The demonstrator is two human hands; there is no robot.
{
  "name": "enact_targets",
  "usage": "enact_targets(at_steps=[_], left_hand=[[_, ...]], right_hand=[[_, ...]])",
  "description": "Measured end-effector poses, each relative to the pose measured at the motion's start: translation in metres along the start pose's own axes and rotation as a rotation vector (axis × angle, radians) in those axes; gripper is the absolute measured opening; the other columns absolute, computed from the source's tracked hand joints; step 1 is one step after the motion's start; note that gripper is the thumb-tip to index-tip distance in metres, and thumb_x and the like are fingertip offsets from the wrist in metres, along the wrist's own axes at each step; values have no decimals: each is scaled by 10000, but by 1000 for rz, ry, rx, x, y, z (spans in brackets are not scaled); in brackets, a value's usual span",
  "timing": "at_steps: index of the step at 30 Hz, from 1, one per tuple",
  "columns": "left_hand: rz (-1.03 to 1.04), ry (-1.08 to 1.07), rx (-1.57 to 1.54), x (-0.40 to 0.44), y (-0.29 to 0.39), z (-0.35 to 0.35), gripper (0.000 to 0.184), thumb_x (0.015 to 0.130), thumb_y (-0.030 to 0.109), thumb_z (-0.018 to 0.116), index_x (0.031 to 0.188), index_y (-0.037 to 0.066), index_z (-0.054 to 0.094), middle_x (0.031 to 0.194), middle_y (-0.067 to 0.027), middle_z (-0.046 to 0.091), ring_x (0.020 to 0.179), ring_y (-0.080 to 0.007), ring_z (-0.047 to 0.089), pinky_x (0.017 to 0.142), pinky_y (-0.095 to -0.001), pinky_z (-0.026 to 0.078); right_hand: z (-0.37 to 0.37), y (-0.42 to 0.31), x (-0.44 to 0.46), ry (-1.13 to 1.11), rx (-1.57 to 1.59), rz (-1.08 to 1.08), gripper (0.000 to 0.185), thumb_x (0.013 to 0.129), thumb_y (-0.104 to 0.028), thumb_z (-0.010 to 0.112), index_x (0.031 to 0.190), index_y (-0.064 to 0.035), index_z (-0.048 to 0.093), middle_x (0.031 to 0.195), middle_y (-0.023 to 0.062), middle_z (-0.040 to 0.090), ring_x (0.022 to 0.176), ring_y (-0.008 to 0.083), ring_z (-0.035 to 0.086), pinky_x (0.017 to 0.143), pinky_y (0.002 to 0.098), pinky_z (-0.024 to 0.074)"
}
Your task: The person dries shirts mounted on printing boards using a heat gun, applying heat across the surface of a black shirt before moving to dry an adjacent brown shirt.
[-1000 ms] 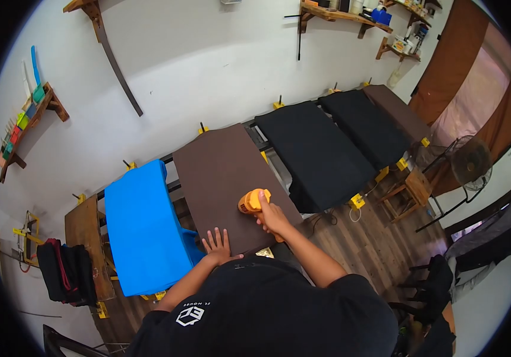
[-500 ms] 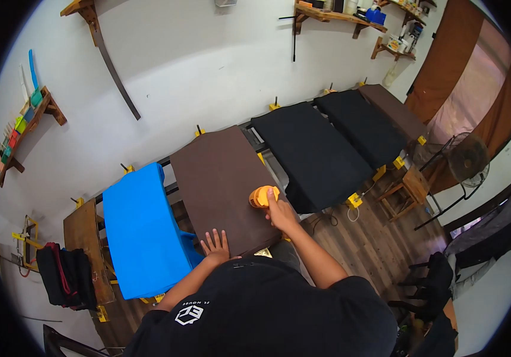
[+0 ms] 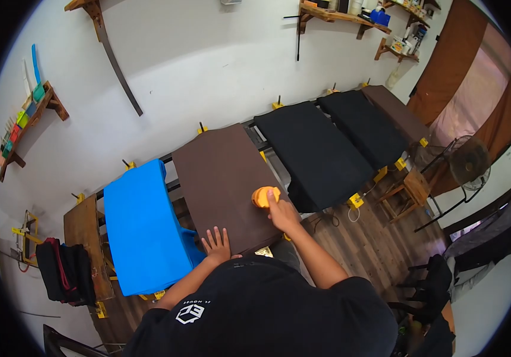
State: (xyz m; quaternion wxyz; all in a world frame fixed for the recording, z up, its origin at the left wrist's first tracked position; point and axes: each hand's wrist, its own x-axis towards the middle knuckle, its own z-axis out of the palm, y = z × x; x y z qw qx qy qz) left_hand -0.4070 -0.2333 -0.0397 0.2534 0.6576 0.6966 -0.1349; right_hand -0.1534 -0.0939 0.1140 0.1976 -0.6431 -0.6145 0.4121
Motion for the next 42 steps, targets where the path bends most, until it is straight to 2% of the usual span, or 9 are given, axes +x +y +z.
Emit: enact_targets(at_steps=[2, 4, 9, 11, 18, 25, 36, 38, 42], left_hand=[[-2, -4, 5, -1, 0, -1, 1433, 834, 897, 617, 1712, 45, -130, 1738, -330, -236, 1546, -613, -281, 1160, -828, -117], [-6, -3, -2, -2, 1, -1, 1436, 829, 900, 619, 1714, 51, -127, 1741, -325, -232, 1549, -609, -280, 1163, -825, -116], [-19, -21, -26, -2, 1, -6, 1441, 812, 916, 620, 1723, 76, -116, 1753, -304, -221, 1561, -592, -272, 1176, -810, -117], [-23, -24, -31, -4, 0, -7, 1445, 802, 930, 614, 1726, 91, -113, 1760, -289, -218, 1572, -573, -269, 1188, -794, -117], [-15, -13, -48, -7, -2, -9, 1459, 788, 944, 611, 1727, 101, -120, 1762, -283, -219, 1579, -556, -271, 1197, -778, -120], [3, -25, -97, -6, -5, -11, 1459, 790, 928, 633, 1727, 107, -127, 1760, -281, -229, 1573, -552, -289, 1194, -772, -139], [37, -29, -74, -6, -11, -6, 1424, 817, 922, 605, 1726, 119, -141, 1759, -266, -245, 1574, -545, -292, 1193, -772, -144], [41, -19, -77, -5, -12, -4, 1425, 816, 927, 598, 1726, 115, -140, 1757, -270, -247, 1573, -549, -291, 1191, -776, -142], [34, -13, -54, -6, -14, -3, 1419, 817, 929, 592, 1726, 128, -147, 1765, -257, -237, 1577, -541, -288, 1197, -775, -130]], right_hand=[[4, -5, -5, 19, -69, -81, 1097, 1019, -855, 155, 725, 41, 717, 689, 195, 721, 818, 401, 757, 858, 514, 557], [4, -13, -11, -86, 75, -57, 1039, 1020, -853, 130, 676, 3, 609, 612, 100, 634, 528, 208, 646, 509, 355, 509], [11, -26, -22, -148, 135, -30, 1031, 1018, -858, 129, 654, -8, 586, 606, 94, 623, 519, 207, 633, 505, 357, 502], [17, -28, -24, -103, 38, -109, 1066, 1013, -870, 154, 653, 14, 631, 600, 131, 646, 575, 275, 686, 629, 431, 553], [17, -29, -29, -192, 208, -23, 1045, 1009, -871, 144, 691, 8, 611, 608, 96, 610, 517, 201, 617, 492, 354, 496], [1, -23, -25, -117, 55, -18, 1046, 987, -897, 121, 838, -3, 643, 692, 85, 645, 529, 170, 605, 488, 337, 496], [-12, -9, -21, 22, 89, 32, 1025, 1019, -858, 185, 772, 13, 666, 619, 109, 637, 544, 228, 659, 540, 371, 521], [-16, -17, -28, 29, 230, 81, 1066, 989, -895, 118, 700, 2, 615, 629, 106, 622, 530, 208, 626, 495, 356, 497], [-20, -17, -32, 9, 242, 107, 1085, 994, -888, 114, 895, 16, 705, 668, 98, 652, 534, 189, 627, 512, 346, 516]])
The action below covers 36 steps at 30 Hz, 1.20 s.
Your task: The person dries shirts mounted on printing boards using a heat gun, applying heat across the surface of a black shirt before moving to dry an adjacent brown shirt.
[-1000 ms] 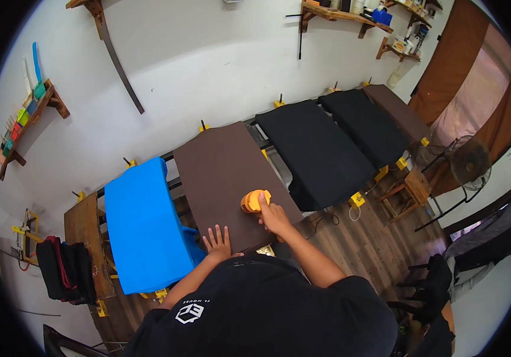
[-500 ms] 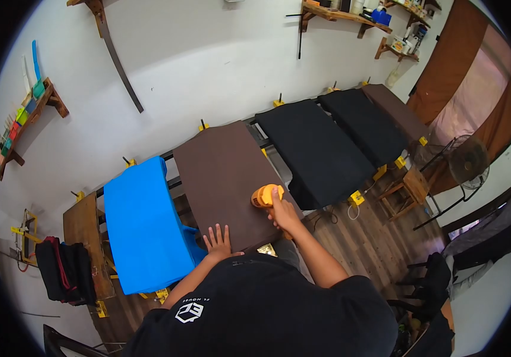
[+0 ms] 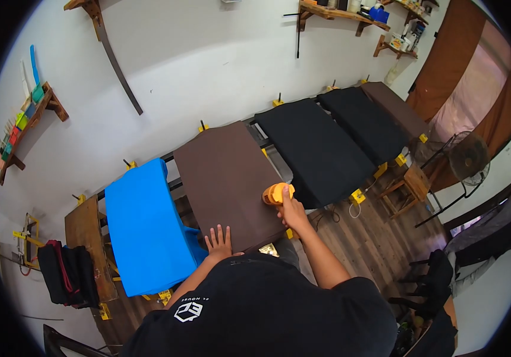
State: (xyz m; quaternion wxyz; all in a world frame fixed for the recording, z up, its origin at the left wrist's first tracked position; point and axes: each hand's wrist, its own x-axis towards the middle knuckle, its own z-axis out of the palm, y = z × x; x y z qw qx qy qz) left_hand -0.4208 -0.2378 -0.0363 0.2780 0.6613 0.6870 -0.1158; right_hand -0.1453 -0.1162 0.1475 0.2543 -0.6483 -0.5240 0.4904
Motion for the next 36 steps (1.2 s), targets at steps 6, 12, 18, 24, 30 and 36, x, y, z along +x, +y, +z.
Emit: enact_targets(at_steps=[6, 12, 18, 24, 30, 36], left_hand=[[142, 87, -143, -36, -26, -65, 1136, 893, 739, 716, 1707, 71, 290, 1746, -263, 276, 1569, -442, 350, 1264, -560, 287], [409, 377, -1159, -128, -48, -225, 427, 1090, 444, 632, 1225, 45, 703, 1095, -89, 760, 1016, -168, 681, 913, -328, 539], [839, 1494, -615, -287, -44, -353, 980, 952, 918, 342, 1232, 33, 656, 1119, -170, 649, 1058, -291, 571, 1062, -479, 397], [1147, 1209, -916, -413, -100, -388, 949, 925, 885, 424, 1500, 143, 566, 1593, -182, 372, 1422, -338, 355, 1224, -586, 182], [725, 1626, 109, -415, 68, -424, 478, 1061, 699, 476, 1486, 508, 583, 1765, -225, -254, 1673, -388, -75, 1333, -533, -71], [778, 1658, 74, -427, 44, -402, 491, 1054, 707, 476, 1482, 495, 591, 1763, -220, -219, 1669, -388, -56, 1331, -534, -59]], right_hand=[[1, 11, 6, 16, 14, -17, 1072, 1004, -877, 131, 843, 19, 697, 652, 84, 645, 537, 181, 633, 500, 337, 514], [3, 15, 9, 78, -156, -92, 1028, 1027, -851, 177, 775, 18, 666, 633, 100, 638, 554, 211, 655, 560, 376, 525], [-1, 12, 12, 43, -128, -40, 1067, 1032, -838, 173, 808, 55, 713, 683, 170, 707, 677, 338, 739, 733, 471, 579], [2, 12, 18, 110, -281, -222, 1042, 1006, -878, 156, 712, 8, 621, 605, 102, 613, 529, 202, 640, 486, 356, 489], [-6, 1, 17, 6, -143, -52, 1042, 1043, -823, 182, 707, 32, 676, 642, 160, 675, 608, 297, 706, 666, 432, 561], [-7, 5, 26, 53, -272, -163, 1032, 1044, -821, 181, 686, 20, 660, 623, 142, 662, 580, 281, 694, 644, 424, 553]])
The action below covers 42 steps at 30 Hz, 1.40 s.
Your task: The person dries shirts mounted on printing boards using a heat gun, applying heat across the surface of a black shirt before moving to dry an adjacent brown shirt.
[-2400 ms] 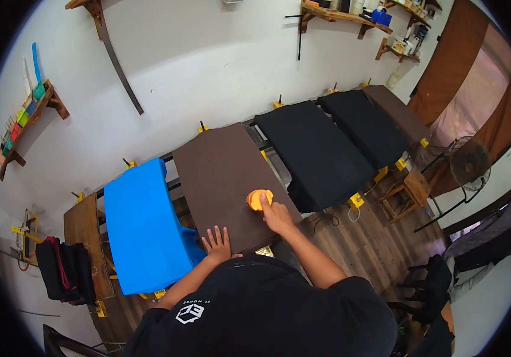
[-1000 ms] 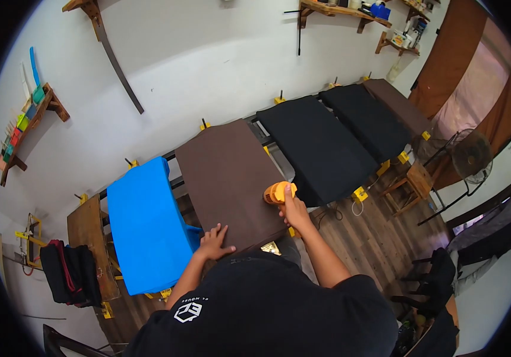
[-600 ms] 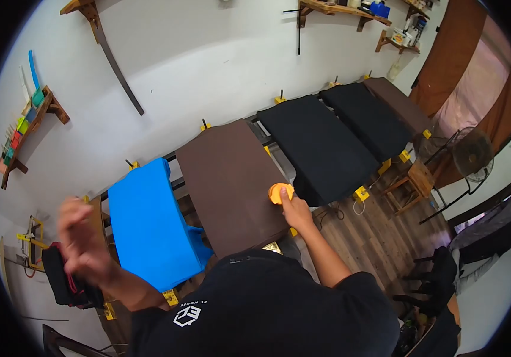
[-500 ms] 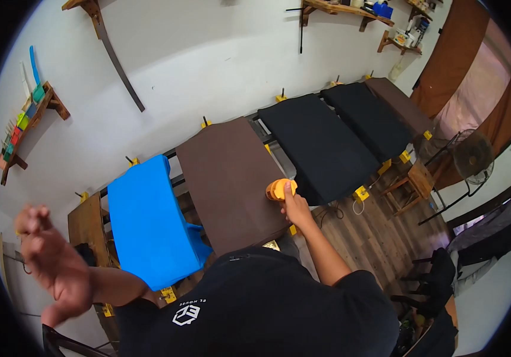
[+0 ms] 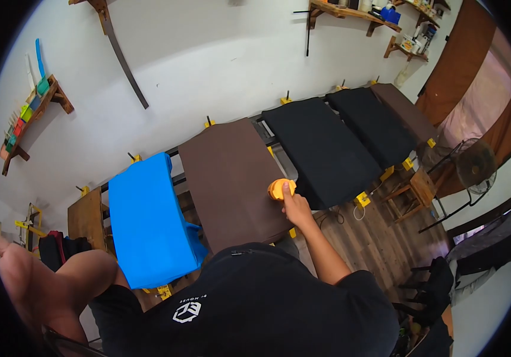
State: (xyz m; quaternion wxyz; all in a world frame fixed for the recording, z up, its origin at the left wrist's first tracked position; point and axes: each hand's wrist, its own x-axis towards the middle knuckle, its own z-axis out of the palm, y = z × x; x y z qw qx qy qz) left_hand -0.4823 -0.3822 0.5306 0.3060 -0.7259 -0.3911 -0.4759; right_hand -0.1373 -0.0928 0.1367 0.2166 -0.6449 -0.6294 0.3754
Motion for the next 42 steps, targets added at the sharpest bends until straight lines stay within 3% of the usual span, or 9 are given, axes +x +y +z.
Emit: enact_targets(at_steps=[2, 9, 23, 25, 32, 42], left_hand=[[5, 19, -11, 22, 4, 27, 497, 1051, 710, 476, 1480, 490, 594, 1762, -219, -205, 1667, -388, -49, 1330, -535, -55], [11, 84, -35, 84, 8, 101, 517, 1040, 720, 476, 1474, 471, 604, 1758, -212, -156, 1662, -388, -23, 1327, -537, -39], [55, 169, -120, 75, 0, 96, 560, 1020, 741, 475, 1462, 433, 625, 1751, -200, -57, 1651, -388, 28, 1321, -542, -8], [61, 181, -141, 75, 2, 98, 566, 1017, 744, 475, 1460, 428, 628, 1750, -198, -43, 1649, -388, 36, 1320, -543, -3], [84, 239, -209, 80, -4, 112, 590, 1006, 755, 475, 1454, 409, 639, 1747, -192, 6, 1643, -388, 62, 1318, -545, 13], [118, 316, -316, 72, -11, 112, 624, 991, 770, 475, 1446, 382, 654, 1742, -183, 76, 1635, -388, 99, 1313, -548, 35]], right_hand=[[-5, -8, -1, -74, 139, 108, 1037, 1037, -834, 165, 671, 10, 644, 614, 125, 649, 563, 259, 681, 604, 408, 540], [-10, -7, 0, -87, 162, 126, 1041, 998, -884, 131, 668, -18, 604, 611, 88, 621, 530, 196, 636, 524, 348, 505], [-10, -2, 8, -94, 163, 126, 1013, 1020, -858, 144, 725, -8, 609, 650, 98, 637, 542, 201, 639, 513, 347, 510], [-9, -6, 9, -139, 267, 169, 1011, 1017, -859, 127, 803, -6, 625, 670, 89, 638, 534, 180, 615, 490, 337, 495], [-5, -21, 3, -155, 195, 86, 1020, 1018, -857, 114, 695, -17, 592, 605, 79, 600, 508, 177, 597, 481, 329, 487], [2, -14, 9, -172, 144, 59, 1025, 1022, -854, 119, 704, -9, 604, 593, 78, 590, 499, 180, 599, 475, 329, 476]])
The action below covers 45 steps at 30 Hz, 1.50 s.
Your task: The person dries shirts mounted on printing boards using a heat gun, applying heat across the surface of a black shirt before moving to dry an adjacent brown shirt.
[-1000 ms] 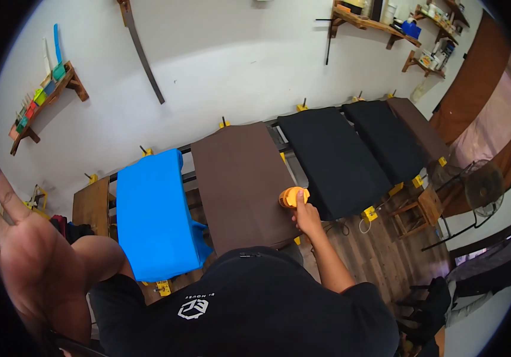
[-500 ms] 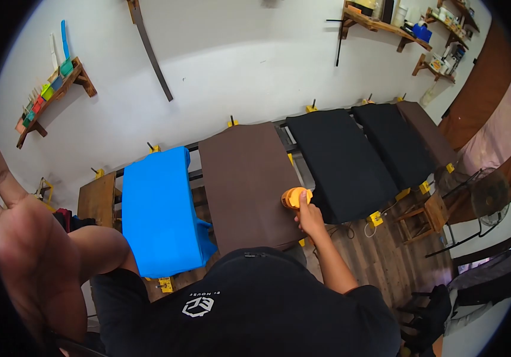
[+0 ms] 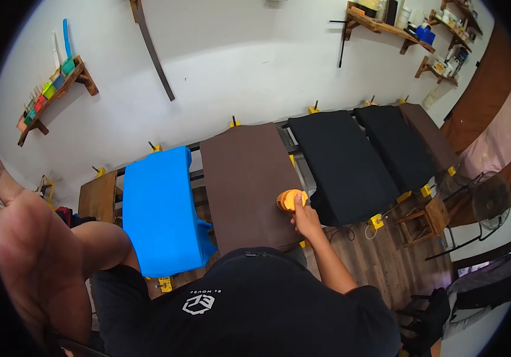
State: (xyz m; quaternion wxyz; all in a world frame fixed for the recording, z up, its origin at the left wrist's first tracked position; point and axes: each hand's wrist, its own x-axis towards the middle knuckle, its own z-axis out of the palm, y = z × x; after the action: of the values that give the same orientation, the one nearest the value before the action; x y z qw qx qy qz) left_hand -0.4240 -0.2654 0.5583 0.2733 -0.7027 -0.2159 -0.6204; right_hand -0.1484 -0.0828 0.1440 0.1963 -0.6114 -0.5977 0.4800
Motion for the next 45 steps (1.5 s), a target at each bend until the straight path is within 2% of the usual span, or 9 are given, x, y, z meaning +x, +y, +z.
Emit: enact_targets(at_steps=[5, 9, 12, 23, 31, 39, 42, 44, 45], left_hand=[[30, 55, -72, -8, 4, -11, 642, 984, 777, 475, 1442, 368, 662, 1739, -178, 111, 1631, -387, 117, 1311, -550, 47], [50, 95, -97, -9, 4, -15, 656, 978, 783, 475, 1438, 357, 668, 1737, -175, 139, 1628, -387, 132, 1309, -551, 56], [60, 117, -116, -10, 2, -16, 667, 973, 788, 475, 1436, 349, 672, 1736, -172, 160, 1626, -387, 143, 1308, -552, 62], [83, 213, -227, -23, -2, -40, 708, 957, 804, 475, 1426, 320, 689, 1730, -162, 237, 1617, -387, 184, 1303, -556, 87], [136, 278, -340, -26, 0, -41, 738, 945, 816, 475, 1420, 298, 701, 1726, -155, 293, 1611, -387, 213, 1300, -558, 105], [123, 346, -490, -50, -1, -66, 769, 933, 829, 474, 1413, 277, 713, 1722, -148, 350, 1604, -387, 243, 1297, -561, 123], [114, 381, -539, -69, 0, -95, 781, 928, 833, 474, 1410, 268, 717, 1720, -145, 371, 1602, -387, 254, 1295, -562, 130], [-22, 320, -52, -116, -8, -132, 573, 1022, 554, 512, 1343, 124, 714, 1614, -51, 494, 1480, -349, 369, 1205, -584, 276], [-125, 313, -162, -140, -12, -143, 525, 1037, 478, 506, 1318, 83, 709, 1553, -74, 523, 1452, -331, 394, 1196, -547, 298]], right_hand=[[4, -3, -3, -7, -54, -69, 1063, 1014, -865, 135, 655, 2, 635, 605, 110, 631, 556, 223, 663, 550, 380, 515], [11, -7, -7, -68, 150, 22, 1065, 1015, -864, 134, 653, 6, 631, 579, 117, 618, 556, 225, 667, 506, 377, 496], [15, -4, -8, -98, -35, -25, 1066, 1011, -868, 133, 650, 11, 618, 582, 112, 615, 532, 219, 654, 497, 362, 498], [21, -10, -20, -146, 3, -8, 1030, 1026, -849, 172, 645, 6, 601, 607, 118, 636, 536, 223, 657, 534, 372, 518], [23, 9, -15, 33, -148, -142, 1024, 1028, -847, 175, 676, 1, 627, 617, 116, 646, 544, 226, 666, 573, 376, 532], [2, 10, -24, 41, 101, 62, 1022, 1017, -864, 181, 733, 1, 646, 641, 106, 649, 572, 213, 671, 565, 363, 526], [0, 32, -10, 104, -68, -24, 1021, 1023, -855, 182, 753, 7, 656, 646, 111, 649, 568, 218, 665, 574, 366, 526], [-6, 19, -17, 95, 53, 50, 1014, 1032, -844, 187, 762, 13, 658, 641, 108, 640, 557, 221, 652, 576, 374, 522], [-9, 19, -17, 90, 100, 69, 1011, 1035, -840, 191, 762, 15, 657, 638, 107, 638, 553, 222, 648, 576, 376, 521]])
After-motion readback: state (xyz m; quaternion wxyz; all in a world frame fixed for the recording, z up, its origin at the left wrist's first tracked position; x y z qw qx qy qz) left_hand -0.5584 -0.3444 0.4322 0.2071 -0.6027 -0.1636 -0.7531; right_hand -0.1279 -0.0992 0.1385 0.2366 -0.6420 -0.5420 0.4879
